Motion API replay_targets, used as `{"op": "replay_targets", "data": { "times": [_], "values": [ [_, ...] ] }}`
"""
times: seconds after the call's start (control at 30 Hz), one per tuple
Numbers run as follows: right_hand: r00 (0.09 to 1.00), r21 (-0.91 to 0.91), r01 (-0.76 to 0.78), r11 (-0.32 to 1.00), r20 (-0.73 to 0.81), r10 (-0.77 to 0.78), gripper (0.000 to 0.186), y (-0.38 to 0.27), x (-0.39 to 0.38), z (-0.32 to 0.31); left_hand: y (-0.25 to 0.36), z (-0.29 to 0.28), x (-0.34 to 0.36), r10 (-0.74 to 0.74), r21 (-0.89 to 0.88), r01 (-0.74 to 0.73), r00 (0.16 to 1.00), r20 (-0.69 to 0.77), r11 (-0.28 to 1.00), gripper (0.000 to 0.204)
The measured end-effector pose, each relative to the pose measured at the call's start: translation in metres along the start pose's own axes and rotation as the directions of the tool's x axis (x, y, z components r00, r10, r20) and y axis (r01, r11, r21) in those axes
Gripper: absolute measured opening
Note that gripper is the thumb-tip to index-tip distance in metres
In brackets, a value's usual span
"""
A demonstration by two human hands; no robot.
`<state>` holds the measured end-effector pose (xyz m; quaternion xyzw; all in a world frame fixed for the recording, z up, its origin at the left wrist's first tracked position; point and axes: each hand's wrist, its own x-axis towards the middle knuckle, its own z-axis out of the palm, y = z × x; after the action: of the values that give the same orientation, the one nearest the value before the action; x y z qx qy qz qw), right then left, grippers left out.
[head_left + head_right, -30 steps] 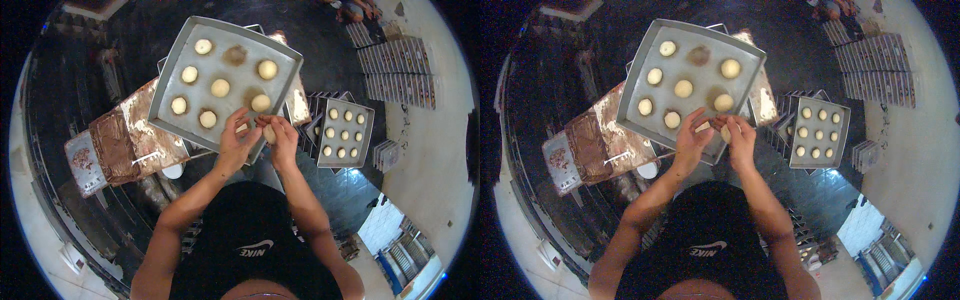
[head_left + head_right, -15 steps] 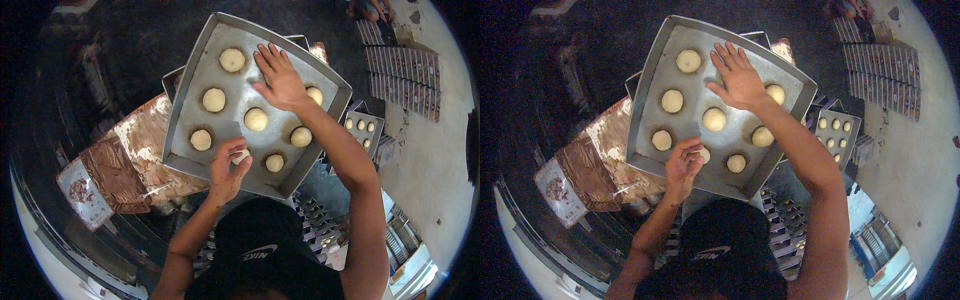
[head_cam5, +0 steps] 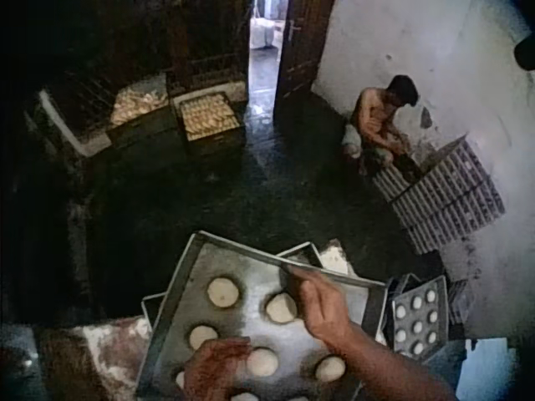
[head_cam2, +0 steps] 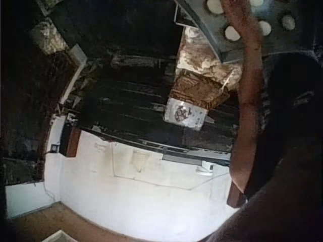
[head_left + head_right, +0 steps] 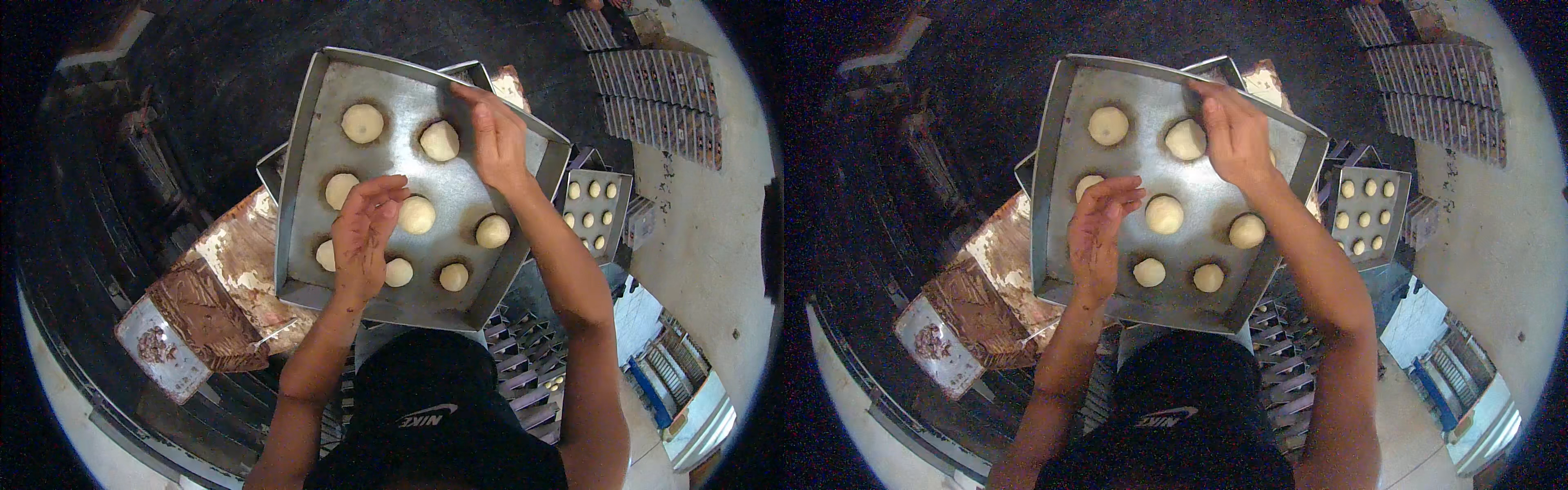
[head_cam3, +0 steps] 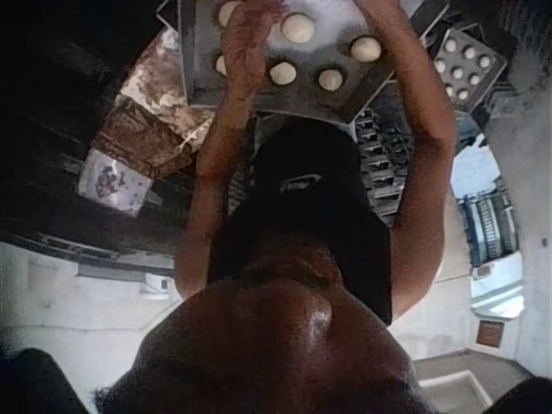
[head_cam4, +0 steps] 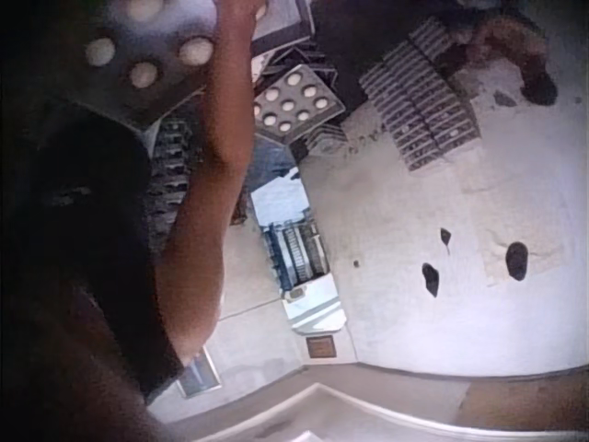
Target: The person fills dough balls with a brown paste using a small knife and places them onto a metal baking tray.
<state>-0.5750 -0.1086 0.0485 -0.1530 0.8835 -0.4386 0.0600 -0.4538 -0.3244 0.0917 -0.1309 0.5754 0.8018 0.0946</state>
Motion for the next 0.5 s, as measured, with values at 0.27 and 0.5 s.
{"op": "replay_targets", "data": {
  "times": [0.27,0.5],
  "values": [
    [0.941,-0.207,0.308,0.929,0.211,-0.265,0.047,0.011,-0.007,0.018,-0.018,-0.002,-0.043,-0.073,0.178,0.061,0.996,0.057,0.982,0.019],
    [0.983,-0.634,-0.148,0.759,-0.008,0.185,0.046,0.016,-0.099,-0.046,-0.030,0.014,-0.094,0.050,0.067,-0.047,0.998,-0.046,0.997,0.014]
  ]
}}
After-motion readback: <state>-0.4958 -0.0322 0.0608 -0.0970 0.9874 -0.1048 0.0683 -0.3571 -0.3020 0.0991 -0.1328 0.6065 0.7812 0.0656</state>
